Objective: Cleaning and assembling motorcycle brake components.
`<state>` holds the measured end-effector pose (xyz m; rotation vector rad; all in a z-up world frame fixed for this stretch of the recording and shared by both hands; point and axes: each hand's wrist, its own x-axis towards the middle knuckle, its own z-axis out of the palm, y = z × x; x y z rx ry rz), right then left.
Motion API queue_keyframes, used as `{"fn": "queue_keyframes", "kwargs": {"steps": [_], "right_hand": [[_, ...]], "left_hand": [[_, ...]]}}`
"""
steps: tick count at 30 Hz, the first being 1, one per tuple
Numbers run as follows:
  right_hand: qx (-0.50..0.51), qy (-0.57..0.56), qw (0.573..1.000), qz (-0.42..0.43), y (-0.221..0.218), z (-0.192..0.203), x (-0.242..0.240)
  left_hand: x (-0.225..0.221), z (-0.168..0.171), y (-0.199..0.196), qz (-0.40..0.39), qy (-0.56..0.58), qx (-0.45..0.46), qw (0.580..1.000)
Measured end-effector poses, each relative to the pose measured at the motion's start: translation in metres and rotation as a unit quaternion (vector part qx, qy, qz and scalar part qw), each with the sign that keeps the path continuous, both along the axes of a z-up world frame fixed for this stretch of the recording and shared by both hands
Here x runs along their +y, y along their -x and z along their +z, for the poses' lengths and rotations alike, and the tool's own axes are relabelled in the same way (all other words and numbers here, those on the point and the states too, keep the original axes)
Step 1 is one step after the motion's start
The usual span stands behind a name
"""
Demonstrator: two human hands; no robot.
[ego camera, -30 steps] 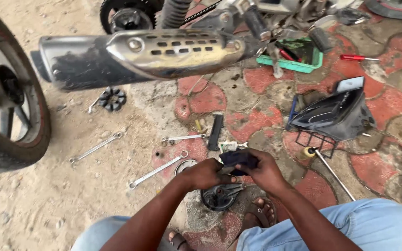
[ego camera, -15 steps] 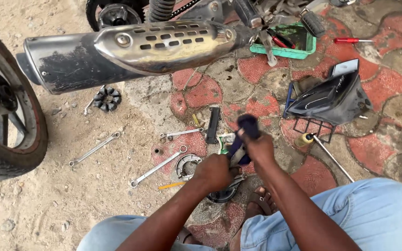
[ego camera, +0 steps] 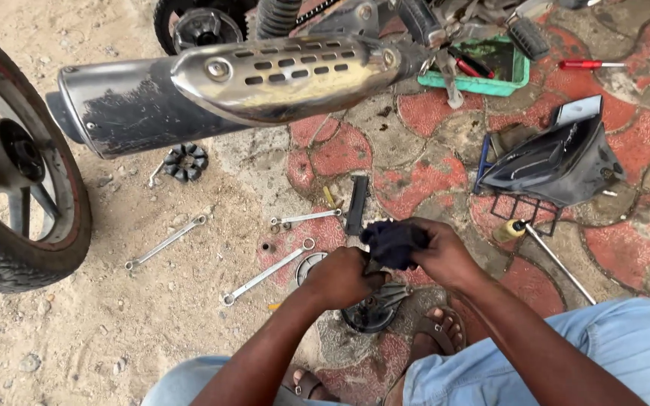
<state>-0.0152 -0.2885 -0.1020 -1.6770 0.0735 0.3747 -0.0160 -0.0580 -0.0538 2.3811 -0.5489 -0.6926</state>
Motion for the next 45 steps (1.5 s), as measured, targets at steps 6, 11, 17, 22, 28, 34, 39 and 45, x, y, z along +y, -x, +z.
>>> {"fn": "queue_keyframes", "kwargs": {"steps": [6,11,17,22,28,34,39,45], "right_hand": [[-0.188,0.143,0.960,-0.148,-0.003,-0.008,0.031],[-0.173,0.201,0.938,-0.224,-0.039,-0.027,0.029],[0.104,-0.083,0.965,-0.224,-0.028,0.033,0.021],[-0.099,-0.041,0.992,-0.060,-0.016,-0.031,0.009],[-0.130,0.059,0.974,-0.175,-0.031,-0.015,0.021],[0.105,-0.043,0.960,-0.255,-0.028,0.027,-0.002],[0.122,0.041,0.990,-0.060,0.002,0.030,0.019],[-0.059,-0.104,0.934,-0.336,-0.029,-0.030,-0.007]], "left_hand": [[-0.057,-0.059,0.035,0.194,0.110,-0.026,0.974],[-0.048,-0.009,0.034,0.216,0.063,0.015,0.974],[-0.032,-0.031,0.019,0.210,0.097,0.040,0.972],[-0.036,-0.020,0.022,0.174,0.120,0.047,0.976],[-0.042,0.010,0.029,0.123,-0.007,0.017,0.992],[-0.025,0.012,0.014,0.098,-0.144,-0.004,0.985],[-0.026,0.003,0.005,0.026,-0.182,-0.293,0.938],[-0.019,-0.005,-0.003,0.178,-0.002,-0.244,0.953]]}}
